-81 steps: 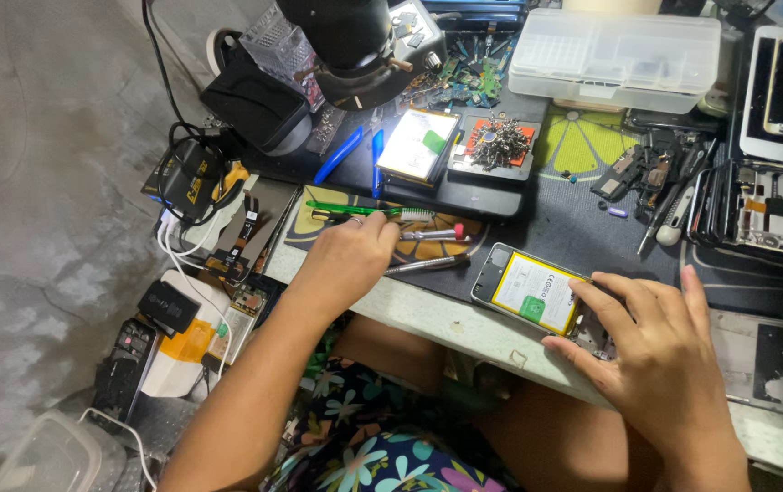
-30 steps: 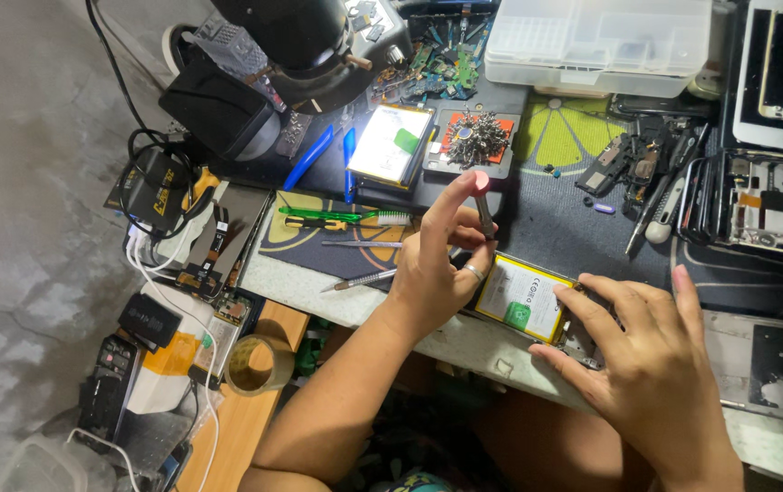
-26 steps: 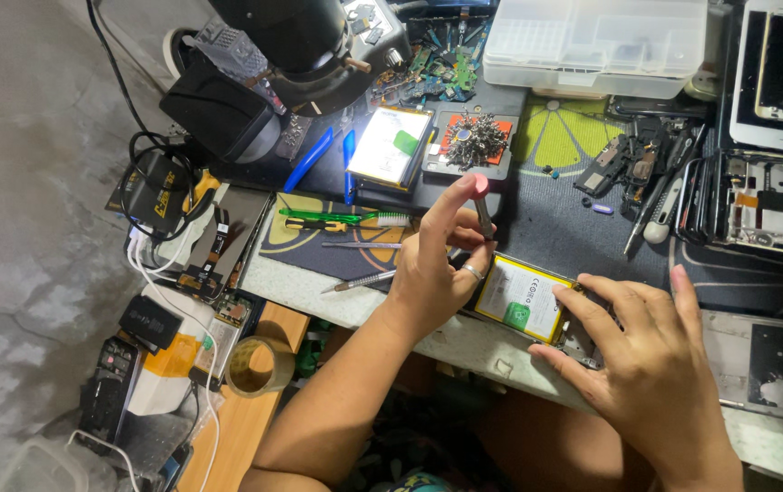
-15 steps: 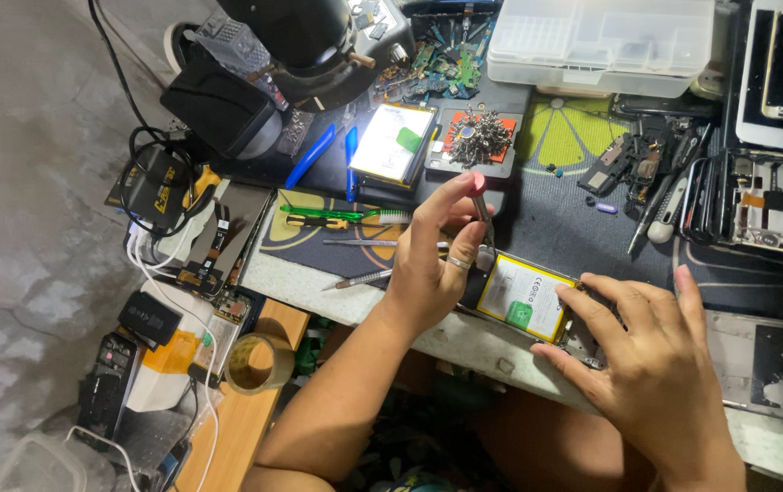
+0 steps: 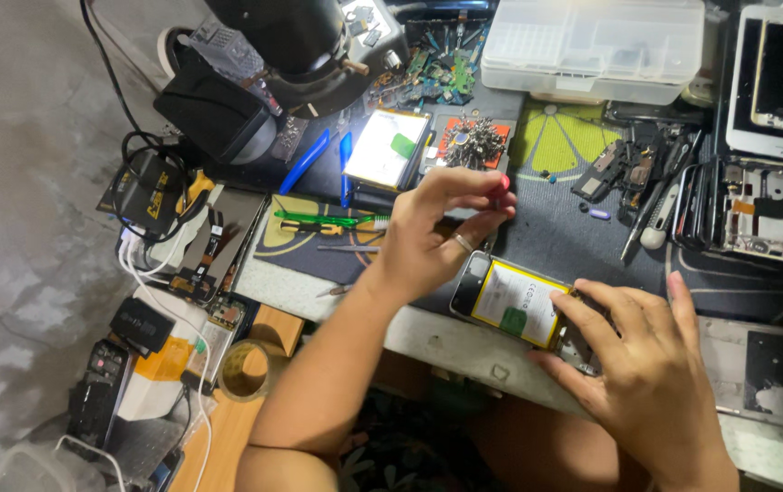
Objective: The person removes a battery from a disassembled smartphone using a metal spudger and tweezers, then wipes the battery and the phone interior with a white cloth. The person handles the phone and battery throughout the clip.
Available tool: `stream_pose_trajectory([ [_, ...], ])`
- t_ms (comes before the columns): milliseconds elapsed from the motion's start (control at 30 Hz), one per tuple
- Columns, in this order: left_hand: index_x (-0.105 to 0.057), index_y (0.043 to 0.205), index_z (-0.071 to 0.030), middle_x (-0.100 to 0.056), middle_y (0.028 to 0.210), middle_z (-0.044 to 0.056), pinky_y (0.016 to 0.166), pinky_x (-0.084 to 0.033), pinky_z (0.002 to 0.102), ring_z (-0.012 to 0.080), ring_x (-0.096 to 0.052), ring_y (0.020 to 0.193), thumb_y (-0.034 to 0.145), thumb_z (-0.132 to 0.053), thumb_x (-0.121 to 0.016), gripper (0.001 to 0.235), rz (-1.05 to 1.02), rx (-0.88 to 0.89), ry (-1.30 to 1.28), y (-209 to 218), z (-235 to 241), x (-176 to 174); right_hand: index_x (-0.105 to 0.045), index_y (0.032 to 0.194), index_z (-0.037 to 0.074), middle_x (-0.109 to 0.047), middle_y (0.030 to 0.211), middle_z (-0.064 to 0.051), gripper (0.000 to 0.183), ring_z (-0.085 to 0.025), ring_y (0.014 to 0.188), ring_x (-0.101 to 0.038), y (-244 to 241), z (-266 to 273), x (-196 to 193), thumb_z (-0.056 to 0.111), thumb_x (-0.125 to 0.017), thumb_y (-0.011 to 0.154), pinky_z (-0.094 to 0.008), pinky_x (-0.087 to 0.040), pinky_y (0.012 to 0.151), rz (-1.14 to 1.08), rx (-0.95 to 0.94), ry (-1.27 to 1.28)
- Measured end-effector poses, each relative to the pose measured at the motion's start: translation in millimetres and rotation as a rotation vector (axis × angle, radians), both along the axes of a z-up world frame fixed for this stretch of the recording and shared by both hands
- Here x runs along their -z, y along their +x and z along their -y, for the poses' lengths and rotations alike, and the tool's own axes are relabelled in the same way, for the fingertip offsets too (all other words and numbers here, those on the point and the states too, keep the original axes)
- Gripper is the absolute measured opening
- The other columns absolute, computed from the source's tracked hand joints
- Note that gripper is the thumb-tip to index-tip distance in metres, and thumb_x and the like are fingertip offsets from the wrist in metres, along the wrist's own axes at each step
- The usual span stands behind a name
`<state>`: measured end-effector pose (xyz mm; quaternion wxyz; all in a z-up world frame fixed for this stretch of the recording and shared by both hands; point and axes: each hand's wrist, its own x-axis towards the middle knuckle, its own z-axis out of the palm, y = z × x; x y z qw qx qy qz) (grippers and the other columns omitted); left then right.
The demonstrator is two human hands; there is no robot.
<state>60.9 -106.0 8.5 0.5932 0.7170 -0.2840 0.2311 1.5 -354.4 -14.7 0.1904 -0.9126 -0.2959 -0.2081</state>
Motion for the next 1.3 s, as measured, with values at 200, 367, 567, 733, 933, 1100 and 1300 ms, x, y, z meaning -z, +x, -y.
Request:
stream_pose_trajectory([
  [200, -0.057, 0.139, -0.003, -0.069, 0.122, 0.009, 0.091, -0.065, 0.028, 0.0136, -0.074, 0.104, 0.102, 0.008, -0.07, 0.041, 0.069, -0.088, 0.05, -8, -1, 7, -0.067, 0.123, 0.015, -0.063, 0.126, -0.003, 0.058, -0.025, 0.118, -0.058, -1, 0, 0, 0.044, -0.077, 0.074, -0.06, -0.032, 0.122, 0.037, 0.008, -0.001],
  [367, -0.055, 0.138, -0.004, -0.067, 0.123, 0.012, 0.095, -0.063, 0.028, 0.016, -0.073, 0.111, 0.103, 0.013, -0.063, 0.04, 0.049, 0.018, 0.003, -8, -5, 5, -0.068, 0.123, 0.015, -0.064, 0.125, -0.002, 0.06, -0.024, 0.117, -0.059, -1, -1, -1, 0.046, -0.077, 0.073, -0.06, -0.032, 0.123, 0.024, 0.025, -0.023],
  [567, -0.06, 0.133, -0.005, -0.069, 0.109, 0.01, 0.086, -0.064, 0.024, 0.0151, -0.075, 0.098, 0.097, 0.007, -0.074, 0.04, 0.012, -0.06, -0.015, -2, -6, 19, -0.068, 0.122, 0.015, -0.064, 0.124, -0.002, 0.06, -0.023, 0.116, -0.06, -3, -1, 0, 0.05, -0.076, 0.075, -0.06, -0.032, 0.123, 0.022, 0.028, -0.019],
  [733, -0.064, 0.134, -0.007, -0.067, 0.114, 0.013, 0.083, -0.063, 0.026, 0.0203, -0.069, 0.093, 0.089, -0.013, -0.084, 0.049, 0.05, -0.253, 0.243, -5, -2, 12, -0.068, 0.121, 0.015, -0.064, 0.124, -0.003, 0.06, -0.024, 0.116, -0.06, -2, -2, -1, 0.052, -0.075, 0.075, -0.061, -0.032, 0.122, 0.041, 0.021, -0.012],
  [933, -0.059, 0.142, -0.01, -0.046, 0.155, 0.012, 0.092, -0.066, 0.024, 0.0165, -0.07, 0.113, 0.109, -0.008, -0.067, 0.034, 0.09, -0.067, 0.094, -17, -1, -6, -0.069, 0.121, 0.015, -0.064, 0.125, -0.003, 0.059, -0.024, 0.116, -0.06, -2, -2, 0, 0.051, -0.075, 0.075, -0.062, -0.032, 0.122, 0.018, 0.023, -0.017],
  [1100, -0.067, 0.131, -0.005, -0.05, 0.132, 0.013, 0.075, -0.057, 0.028, 0.0202, -0.073, 0.101, 0.092, -0.007, -0.08, 0.041, 0.023, -0.249, 0.207, -20, 1, -11, -0.069, 0.121, 0.015, -0.064, 0.124, -0.003, 0.06, -0.024, 0.116, -0.06, -3, -2, -1, 0.053, -0.074, 0.075, -0.062, -0.032, 0.121, 0.045, 0.019, -0.015],
  [1300, -0.061, 0.139, -0.006, -0.044, 0.152, 0.01, 0.094, -0.067, 0.028, 0.0162, -0.07, 0.112, 0.105, 0.002, -0.066, 0.035, 0.05, -0.048, -0.003, -19, 0, -6, -0.069, 0.12, 0.016, -0.065, 0.124, -0.002, 0.06, -0.024, 0.117, -0.059, -4, -3, -1, 0.054, -0.074, 0.074, -0.063, -0.031, 0.121, 0.048, 0.047, -0.025],
])
